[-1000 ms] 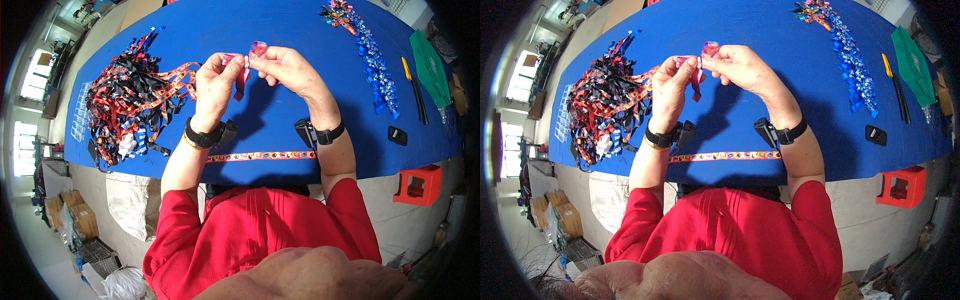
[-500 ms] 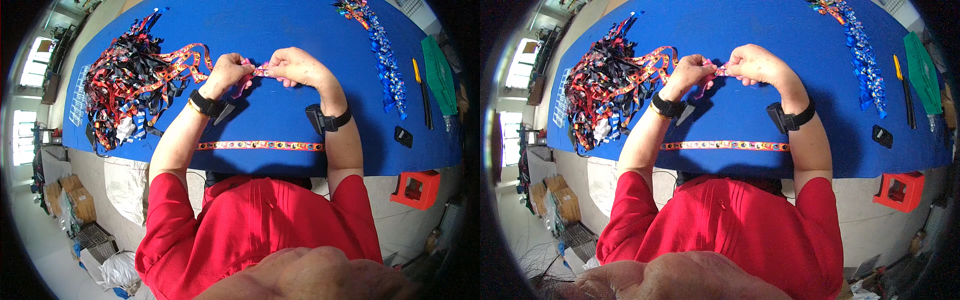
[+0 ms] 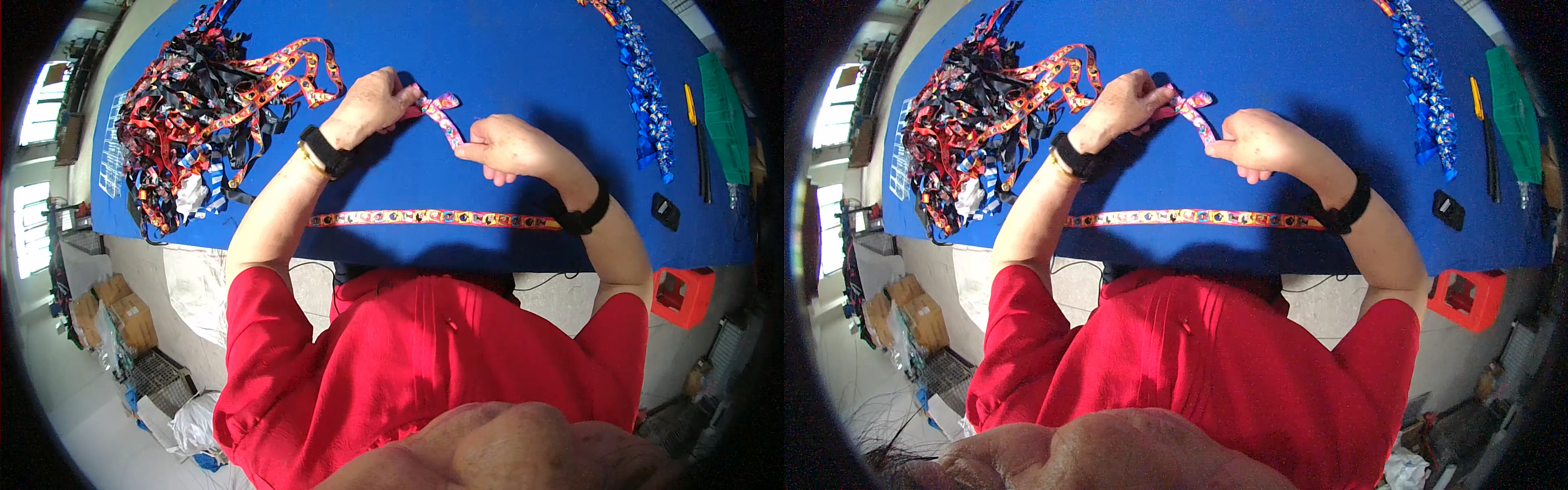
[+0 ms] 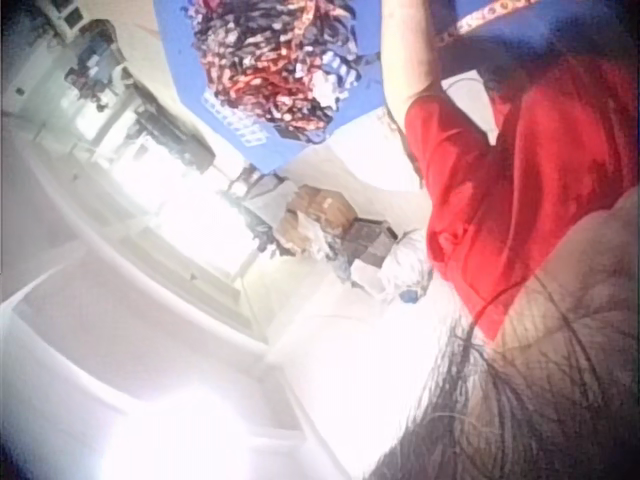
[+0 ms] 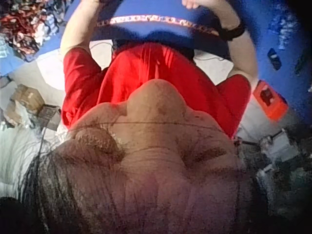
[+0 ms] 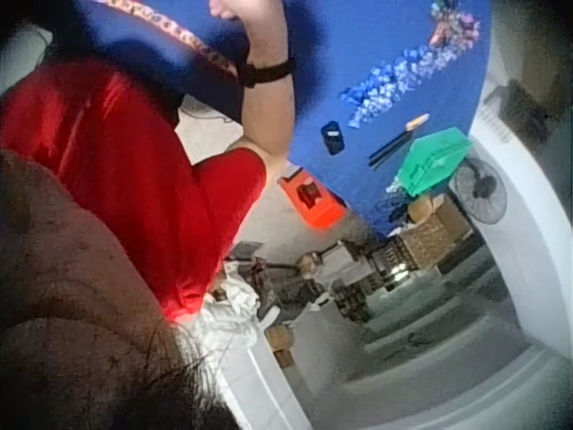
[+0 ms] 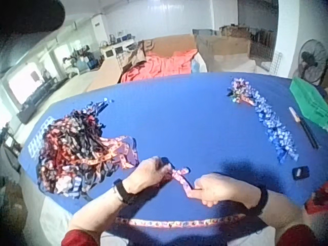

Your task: Fold and arrange colorful printed fabric ribbons on a workstation table.

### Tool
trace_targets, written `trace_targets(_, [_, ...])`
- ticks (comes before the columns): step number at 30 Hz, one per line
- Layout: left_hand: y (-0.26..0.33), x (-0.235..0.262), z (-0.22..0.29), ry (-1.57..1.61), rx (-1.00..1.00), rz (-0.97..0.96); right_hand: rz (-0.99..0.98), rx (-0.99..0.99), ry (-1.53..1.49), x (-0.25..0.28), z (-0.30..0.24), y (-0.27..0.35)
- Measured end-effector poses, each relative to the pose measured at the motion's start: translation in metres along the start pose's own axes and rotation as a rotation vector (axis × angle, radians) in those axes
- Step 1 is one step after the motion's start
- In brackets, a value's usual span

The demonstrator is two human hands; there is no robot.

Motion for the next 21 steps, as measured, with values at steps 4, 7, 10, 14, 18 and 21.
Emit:
trace_targets(4, [0.037, 0.009, 0.003, -0.431, -0.411, 0.331, 0.401, 0.249, 0.265, 0.005, 0.01, 0.018])
trace_targets(7, [0.078, 0.005, 0.003, -0.498, -0.577, 0.319, 0.626, 0.513, 0.276, 0.006, 0.016, 0.014])
trace_targets(10, [0.086, -0.004, 0.003, -0.533, -0.523, 0.228, 0.634, 0.607, 0.294, 0.001, 0.006, 0.011])
trace_targets(14, [0.071, -0.017, 0.005, -0.504, -0.579, 0.184, 0.573, 0.736, 0.233, -0.01, 0.0, 0.0])
trace_targets(18, [0.057, -0.032, -0.001, -0.56, -0.573, 0.149, 0.652, 0.847, 0.37, -0.014, 0.01, -0.021])
trace_targets(21, [0.056, -0.037, -0.004, -0.613, -0.553, 0.118, 0.675, 0.823, 0.43, -0.014, 0.013, -0.03])
Point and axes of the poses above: each hand's wrist, its own y-axis away from the middle knuckle, its own x-axis out of the back of the hand, z = x × y, the point moved 1 cm from there along -y, towards the middle knuckle, and after that the axes turned 2 degrees about x, right-handed, at the moved point
